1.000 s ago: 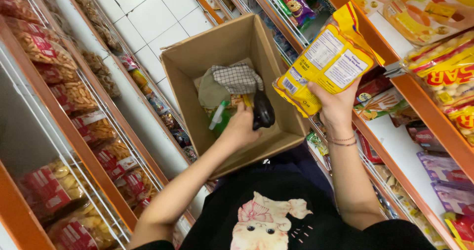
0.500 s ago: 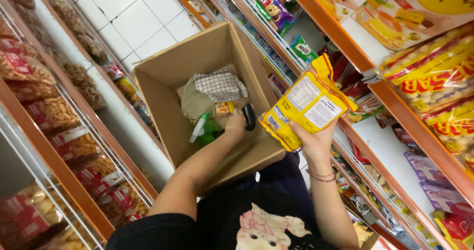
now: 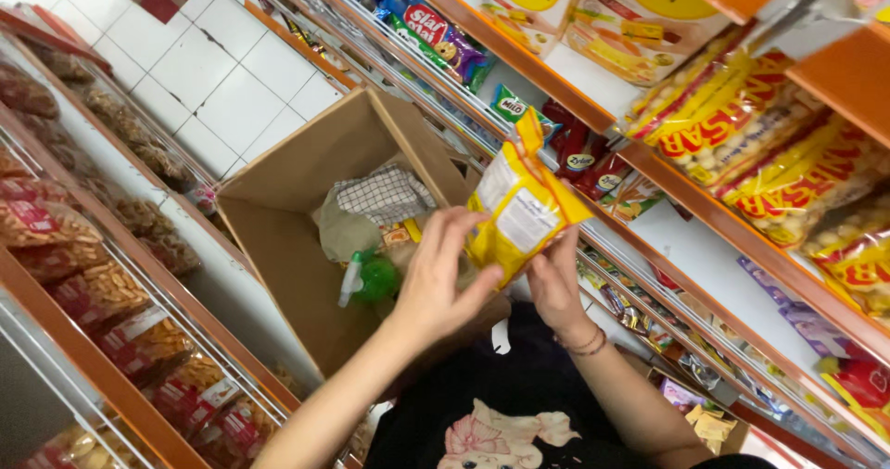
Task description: The person wipes various packaged snack items with a cloth, scans them using a handheld scanner, and places them into a cardboard box or back onto the shelves.
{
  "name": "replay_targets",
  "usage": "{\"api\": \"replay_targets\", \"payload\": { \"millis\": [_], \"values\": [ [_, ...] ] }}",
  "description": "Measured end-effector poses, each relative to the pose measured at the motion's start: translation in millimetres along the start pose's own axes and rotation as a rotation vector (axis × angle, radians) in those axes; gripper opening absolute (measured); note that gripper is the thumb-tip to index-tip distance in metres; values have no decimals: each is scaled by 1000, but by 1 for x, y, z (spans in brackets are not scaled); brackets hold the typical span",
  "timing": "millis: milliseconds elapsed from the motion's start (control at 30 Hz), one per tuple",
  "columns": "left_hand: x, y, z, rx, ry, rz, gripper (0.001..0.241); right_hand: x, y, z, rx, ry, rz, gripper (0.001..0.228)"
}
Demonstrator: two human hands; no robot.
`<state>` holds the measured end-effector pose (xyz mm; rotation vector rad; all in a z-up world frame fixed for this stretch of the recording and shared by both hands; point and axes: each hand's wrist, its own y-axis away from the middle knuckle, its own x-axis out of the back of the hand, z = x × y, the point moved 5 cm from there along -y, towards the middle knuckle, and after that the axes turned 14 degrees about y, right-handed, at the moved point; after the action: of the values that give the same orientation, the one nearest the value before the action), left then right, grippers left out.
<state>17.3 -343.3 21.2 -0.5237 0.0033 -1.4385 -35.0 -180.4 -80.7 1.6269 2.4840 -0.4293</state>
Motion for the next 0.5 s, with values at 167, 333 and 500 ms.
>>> {"api": "replay_targets", "payload": {
  "millis": [167, 333, 500],
  "values": [
    [-45, 4, 27, -79, -57, 155, 88, 5, 25, -63, 15, -8, -115, 88],
    [-90, 18, 21, 24, 473, 97, 98, 57, 48, -110, 205, 604, 77, 89],
    [-141, 13, 41, 265, 841, -195, 95, 114, 82, -99, -38, 340, 104, 95]
  ]
}}
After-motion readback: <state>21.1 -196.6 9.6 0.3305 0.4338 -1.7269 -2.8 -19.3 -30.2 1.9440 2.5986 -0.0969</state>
